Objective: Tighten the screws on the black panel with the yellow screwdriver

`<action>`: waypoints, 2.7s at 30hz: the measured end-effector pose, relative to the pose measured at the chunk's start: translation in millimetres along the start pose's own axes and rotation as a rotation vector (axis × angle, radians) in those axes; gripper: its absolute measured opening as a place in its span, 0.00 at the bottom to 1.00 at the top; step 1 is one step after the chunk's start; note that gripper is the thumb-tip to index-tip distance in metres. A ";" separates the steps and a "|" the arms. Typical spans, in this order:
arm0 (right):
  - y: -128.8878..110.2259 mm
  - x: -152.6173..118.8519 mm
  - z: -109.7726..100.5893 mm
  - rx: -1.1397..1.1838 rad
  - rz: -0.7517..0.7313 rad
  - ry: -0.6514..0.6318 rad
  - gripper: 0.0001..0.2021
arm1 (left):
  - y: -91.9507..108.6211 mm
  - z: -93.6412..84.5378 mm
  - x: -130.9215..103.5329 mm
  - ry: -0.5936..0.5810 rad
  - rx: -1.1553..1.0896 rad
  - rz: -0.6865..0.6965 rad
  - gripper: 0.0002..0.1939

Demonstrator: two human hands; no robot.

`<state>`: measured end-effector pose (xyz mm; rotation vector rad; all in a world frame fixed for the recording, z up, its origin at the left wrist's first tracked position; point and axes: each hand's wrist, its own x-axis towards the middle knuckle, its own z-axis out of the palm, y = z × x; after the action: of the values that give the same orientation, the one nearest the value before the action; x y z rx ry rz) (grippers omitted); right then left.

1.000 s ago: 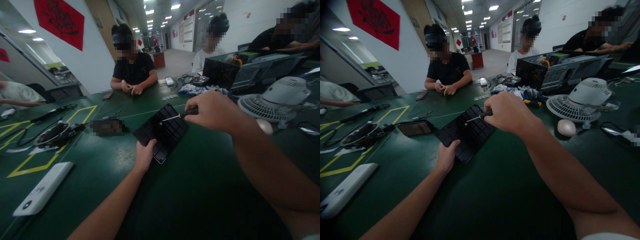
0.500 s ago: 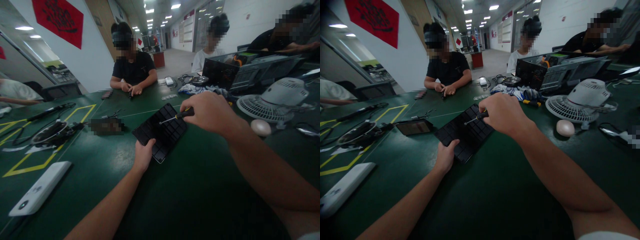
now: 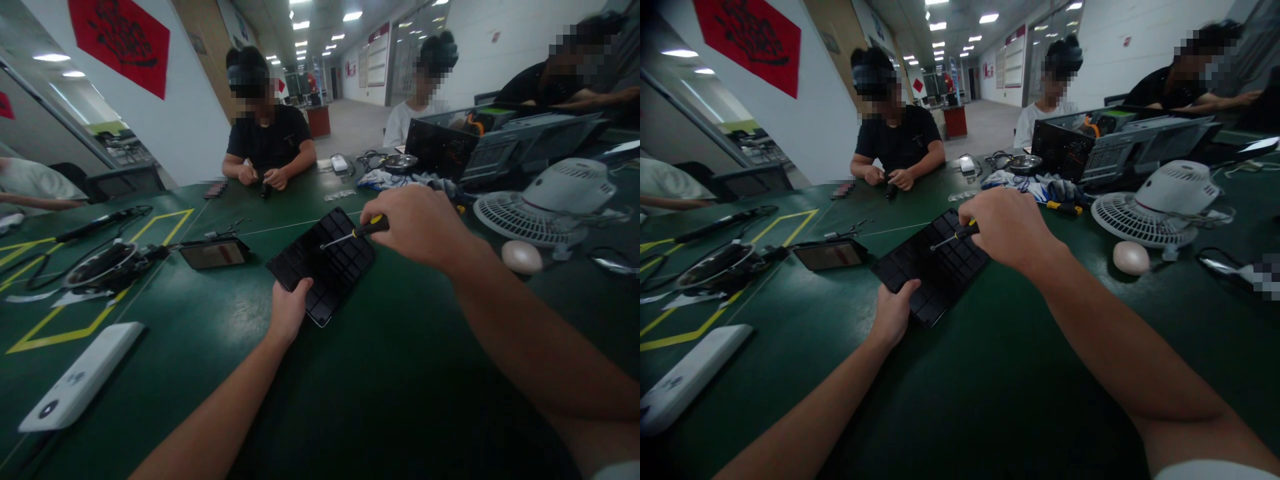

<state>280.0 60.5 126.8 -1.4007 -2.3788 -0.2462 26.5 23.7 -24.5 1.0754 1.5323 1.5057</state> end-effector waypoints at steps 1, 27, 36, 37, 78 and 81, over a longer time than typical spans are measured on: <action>-0.1 0.0 0.1 -0.003 -0.001 -0.002 0.14 | 0.5 0.0 -0.1 -0.002 0.011 0.002 0.18; 15.3 4.5 -9.8 0.049 0.093 -0.299 0.24 | -3.3 0.3 0.9 0.018 -0.015 -0.019 0.20; 10.1 1.3 -5.0 0.114 0.026 -0.096 0.13 | -1.3 -0.3 0.2 -0.007 -0.016 0.000 0.19; 9.0 1.2 -5.0 0.110 0.025 -0.094 0.13 | -1.2 -0.2 0.2 -0.009 -0.013 -0.001 0.19; -6.6 -2.3 -3.5 -0.060 0.045 -0.191 0.16 | -3.6 -0.1 2.7 0.003 -0.017 -0.007 0.18; -6.1 -1.3 -2.3 -0.056 0.024 -0.383 0.19 | -3.5 0.4 1.5 0.008 -0.027 0.000 0.19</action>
<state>275.9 55.6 128.6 -1.6236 -2.6727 -0.0393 26.0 25.3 -28.0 1.0556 1.5137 1.5284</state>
